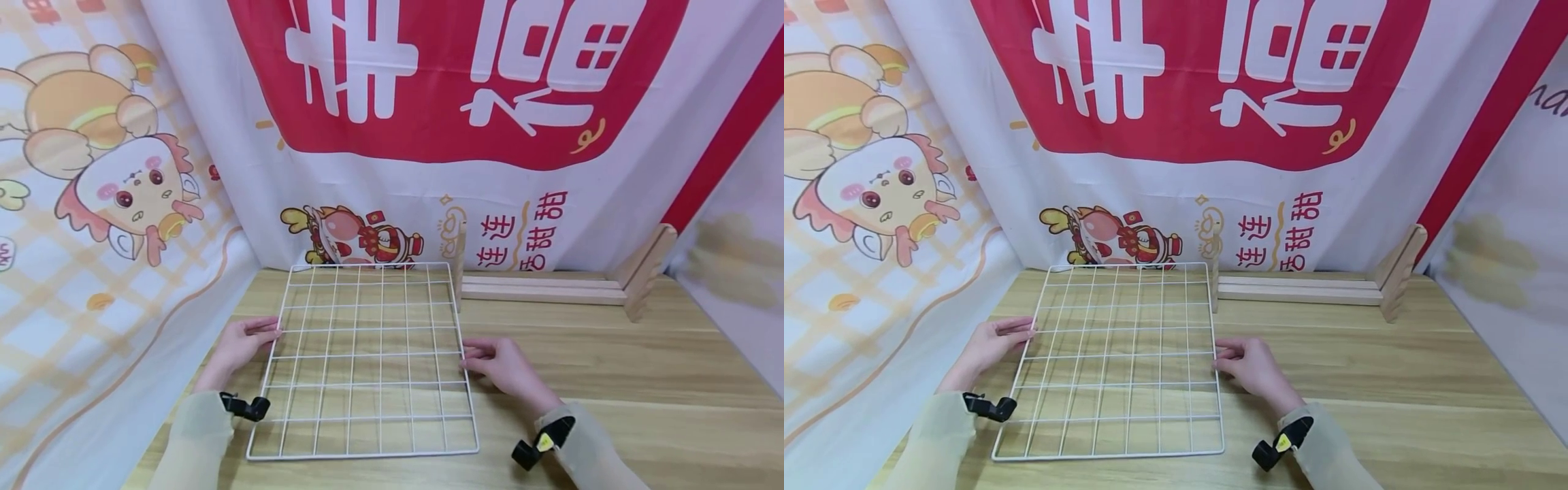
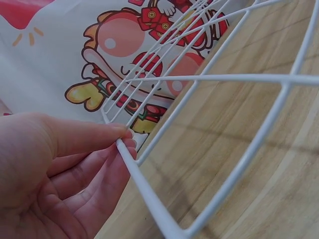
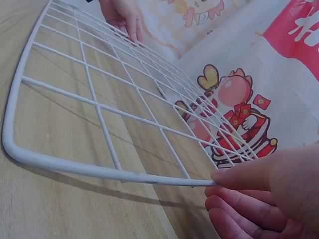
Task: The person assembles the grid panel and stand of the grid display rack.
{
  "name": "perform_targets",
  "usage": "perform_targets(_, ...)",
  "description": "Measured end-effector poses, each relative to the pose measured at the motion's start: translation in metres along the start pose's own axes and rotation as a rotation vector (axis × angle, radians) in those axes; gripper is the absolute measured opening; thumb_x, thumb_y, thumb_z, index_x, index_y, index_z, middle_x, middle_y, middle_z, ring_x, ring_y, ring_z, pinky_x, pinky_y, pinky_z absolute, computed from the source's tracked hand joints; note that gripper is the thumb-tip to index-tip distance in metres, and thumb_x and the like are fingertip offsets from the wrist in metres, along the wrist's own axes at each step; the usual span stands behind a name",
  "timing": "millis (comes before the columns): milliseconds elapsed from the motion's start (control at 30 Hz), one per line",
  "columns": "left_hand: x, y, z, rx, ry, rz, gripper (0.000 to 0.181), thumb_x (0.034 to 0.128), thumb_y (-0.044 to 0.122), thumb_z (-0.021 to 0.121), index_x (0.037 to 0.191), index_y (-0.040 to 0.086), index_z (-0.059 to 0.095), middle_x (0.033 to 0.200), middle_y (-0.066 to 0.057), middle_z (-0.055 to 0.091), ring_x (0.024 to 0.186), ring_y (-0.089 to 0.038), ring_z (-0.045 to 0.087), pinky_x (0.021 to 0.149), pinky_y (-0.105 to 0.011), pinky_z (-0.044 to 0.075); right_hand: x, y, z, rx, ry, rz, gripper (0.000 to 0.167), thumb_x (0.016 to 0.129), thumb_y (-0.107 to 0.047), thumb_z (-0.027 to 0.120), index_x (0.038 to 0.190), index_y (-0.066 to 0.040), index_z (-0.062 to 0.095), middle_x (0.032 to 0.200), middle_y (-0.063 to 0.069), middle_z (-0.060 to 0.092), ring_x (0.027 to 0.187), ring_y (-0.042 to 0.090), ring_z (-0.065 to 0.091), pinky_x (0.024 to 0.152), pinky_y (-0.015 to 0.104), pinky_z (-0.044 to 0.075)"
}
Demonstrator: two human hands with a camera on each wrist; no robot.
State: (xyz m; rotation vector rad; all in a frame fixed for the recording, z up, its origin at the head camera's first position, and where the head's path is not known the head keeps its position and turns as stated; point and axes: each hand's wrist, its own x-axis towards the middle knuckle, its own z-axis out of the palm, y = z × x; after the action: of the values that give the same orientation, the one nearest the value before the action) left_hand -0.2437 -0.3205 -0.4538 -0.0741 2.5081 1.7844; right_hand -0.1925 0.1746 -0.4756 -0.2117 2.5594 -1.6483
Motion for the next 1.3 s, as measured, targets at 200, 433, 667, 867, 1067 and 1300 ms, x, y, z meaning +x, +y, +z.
perform_targets(200, 0.000, 0.002, 0.000, 0.003, 0.009, 0.027, 0.050, 0.0968, 0.006, 0.071, 0.139, -0.014, 0.052, 0.135, -0.031, 0.057, 0.094, -0.001, 0.068, 0.088, -0.025, 0.058, -0.002, -0.004, 0.001, 0.050, 0.007, 0.010, 0.047, 0.089, -0.003, 0.078, 0.131, 0.008, 0.062, 0.094, 0.012, 0.075, 0.076, 0.020, 0.070, 0.056, 0.029, 0.058)
perform_targets(433, -0.003, 0.003, -0.001, 0.007, 0.029, 0.036, 0.050, 0.0959, 0.008, 0.073, 0.137, -0.013, 0.054, 0.128, -0.028, 0.063, 0.093, -0.005, 0.069, 0.086, -0.027, 0.059, -0.002, -0.007, 0.002, 0.104, 0.027, -0.008, 0.047, 0.088, 0.002, 0.078, 0.130, 0.012, 0.061, 0.094, 0.017, 0.073, 0.075, 0.027, 0.072, 0.062, 0.034, 0.063)
perform_targets(667, -0.001, 0.007, -0.001, 0.016, 0.089, 0.051, 0.046, 0.0951, 0.007, 0.072, 0.134, -0.012, 0.058, 0.111, -0.016, 0.072, 0.088, -0.008, 0.071, 0.082, -0.033, 0.061, -0.002, -0.010, 0.004, 0.147, 0.042, 0.000, 0.050, 0.088, 0.002, 0.077, 0.133, 0.012, 0.058, 0.097, 0.018, 0.072, 0.071, 0.030, 0.071, 0.061, 0.039, 0.063)
perform_targets(867, -0.002, 0.011, -0.001, 0.010, 0.123, 0.062, 0.043, 0.0971, 0.005, 0.069, 0.136, -0.011, 0.058, 0.108, -0.015, 0.073, 0.082, -0.004, 0.069, 0.082, -0.034, 0.062, 0.000, -0.012, 0.005, 0.175, 0.049, 0.005, 0.049, 0.089, 0.006, 0.074, 0.134, 0.012, 0.057, 0.098, 0.018, 0.072, 0.072, 0.028, 0.072, 0.064, 0.040, 0.064)
perform_targets(1067, -0.003, 0.020, 0.000, -0.009, 0.144, 0.089, 0.042, 0.0980, 0.004, 0.068, 0.136, -0.010, 0.058, 0.106, -0.017, 0.072, 0.082, -0.007, 0.070, 0.079, -0.029, 0.061, 0.003, -0.014, 0.002, 0.183, 0.058, -0.017, 0.048, 0.088, 0.008, 0.073, 0.134, 0.011, 0.058, 0.099, 0.019, 0.071, 0.075, 0.027, 0.071, 0.066, 0.039, 0.064)
perform_targets(1300, -0.002, 0.025, 0.000, 0.009, 0.165, 0.091, 0.042, 0.0982, 0.007, 0.069, 0.136, -0.008, 0.059, 0.104, -0.014, 0.072, 0.083, -0.012, 0.071, 0.078, -0.028, 0.062, 0.004, -0.018, -0.002, 0.190, 0.061, -0.054, 0.049, 0.089, 0.007, 0.073, 0.134, 0.012, 0.056, 0.102, 0.024, 0.070, 0.080, 0.032, 0.072, 0.068, 0.043, 0.064)
